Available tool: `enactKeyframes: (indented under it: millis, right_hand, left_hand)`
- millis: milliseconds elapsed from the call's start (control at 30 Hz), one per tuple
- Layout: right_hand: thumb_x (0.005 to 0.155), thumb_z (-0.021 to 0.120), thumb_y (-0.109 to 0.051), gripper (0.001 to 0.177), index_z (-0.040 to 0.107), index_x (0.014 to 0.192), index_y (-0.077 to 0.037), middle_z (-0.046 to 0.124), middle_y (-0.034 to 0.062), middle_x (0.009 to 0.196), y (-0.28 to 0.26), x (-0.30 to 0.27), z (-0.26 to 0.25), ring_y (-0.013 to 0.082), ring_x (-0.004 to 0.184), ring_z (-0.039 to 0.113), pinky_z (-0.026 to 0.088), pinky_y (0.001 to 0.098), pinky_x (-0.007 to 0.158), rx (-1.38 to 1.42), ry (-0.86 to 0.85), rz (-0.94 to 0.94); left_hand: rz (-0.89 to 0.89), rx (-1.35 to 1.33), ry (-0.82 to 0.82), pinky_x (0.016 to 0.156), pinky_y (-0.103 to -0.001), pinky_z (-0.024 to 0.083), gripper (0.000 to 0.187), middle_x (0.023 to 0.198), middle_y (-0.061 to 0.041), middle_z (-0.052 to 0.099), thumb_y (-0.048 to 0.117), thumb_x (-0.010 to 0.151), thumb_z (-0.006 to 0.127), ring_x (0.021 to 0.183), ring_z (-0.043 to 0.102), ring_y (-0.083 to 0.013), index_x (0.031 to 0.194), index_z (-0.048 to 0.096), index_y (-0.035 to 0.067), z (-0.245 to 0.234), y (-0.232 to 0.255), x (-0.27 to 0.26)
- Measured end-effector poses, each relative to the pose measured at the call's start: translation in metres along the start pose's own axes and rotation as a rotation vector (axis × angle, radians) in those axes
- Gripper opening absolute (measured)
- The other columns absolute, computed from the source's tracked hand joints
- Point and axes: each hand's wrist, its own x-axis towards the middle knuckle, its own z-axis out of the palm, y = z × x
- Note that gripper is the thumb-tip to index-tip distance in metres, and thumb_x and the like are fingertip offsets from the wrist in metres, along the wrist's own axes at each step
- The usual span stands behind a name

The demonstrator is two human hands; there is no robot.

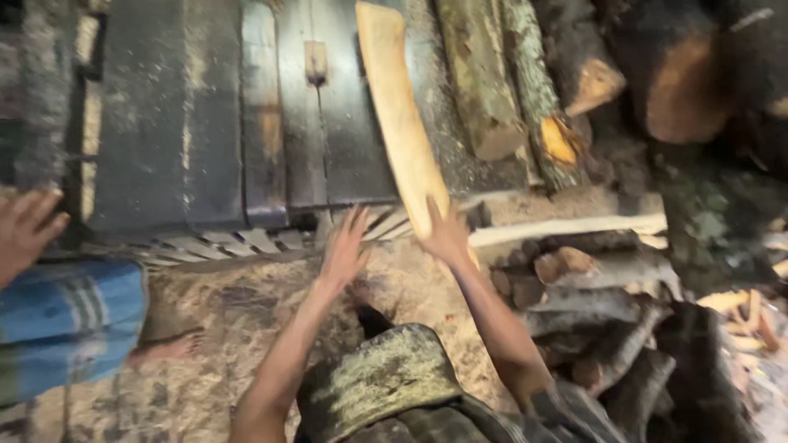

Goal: The person saws wooden logs by feeding them through a vertical bandsaw with the help of an assistant.

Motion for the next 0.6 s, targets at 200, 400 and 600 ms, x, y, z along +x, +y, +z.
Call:
enactKeyframes:
  millis: [200, 400, 600]
  right_hand:
    - [0.069, 0.089, -0.037, 0.105, 0.033, 0.156, -0.020, 0.012, 0.0317, 0.163, 0.115, -0.304, -0.032, 0.0475, 0.151, 0.015, 0.016, 0.0553, 0.121, 0.095, -0.248, -0.167]
    - [0.077, 0.079, -0.019, 0.064, 0.057, 0.137, -0.017, 0.077, 0.0153, 0.116, 0.147, -0.445, -0.244, 0.0292, 0.104, 0.068, 0.056, 0.0416, 0.092, -0.015, 0.444, 0.016]
    - [0.070, 0.090, -0.029, 0.094, 0.048, 0.147, 0.002, 0.052, 0.0236, 0.148, 0.108, -0.371, -0.067, 0.0356, 0.136, 0.050, 0.042, 0.0464, 0.113, 0.162, 0.582, 0.134]
  left_hand:
    - [0.626, 0.279, 0.348, 0.109, -0.053, 0.045, 0.056, 0.144, -0.013, 0.056, 0.020, 0.078, 0.075, 0.135, 0.053, -0.0293, 0.133, 0.064, 0.019, 0.020, 0.055, 0.021]
    - [0.714, -0.143, 0.383, 0.063, -0.041, 0.054, 0.046, 0.081, -0.010, 0.072, 0.049, 0.072, 0.083, 0.068, 0.070, -0.0271, 0.083, 0.068, 0.007, 0.048, 0.161, -0.091]
    - [-0.245, -0.673, 0.160, 0.071, -0.040, 0.058, 0.060, 0.085, -0.013, 0.077, 0.038, 0.060, 0.091, 0.075, 0.076, -0.0262, 0.107, 0.075, 0.004, 0.020, 0.216, -0.148]
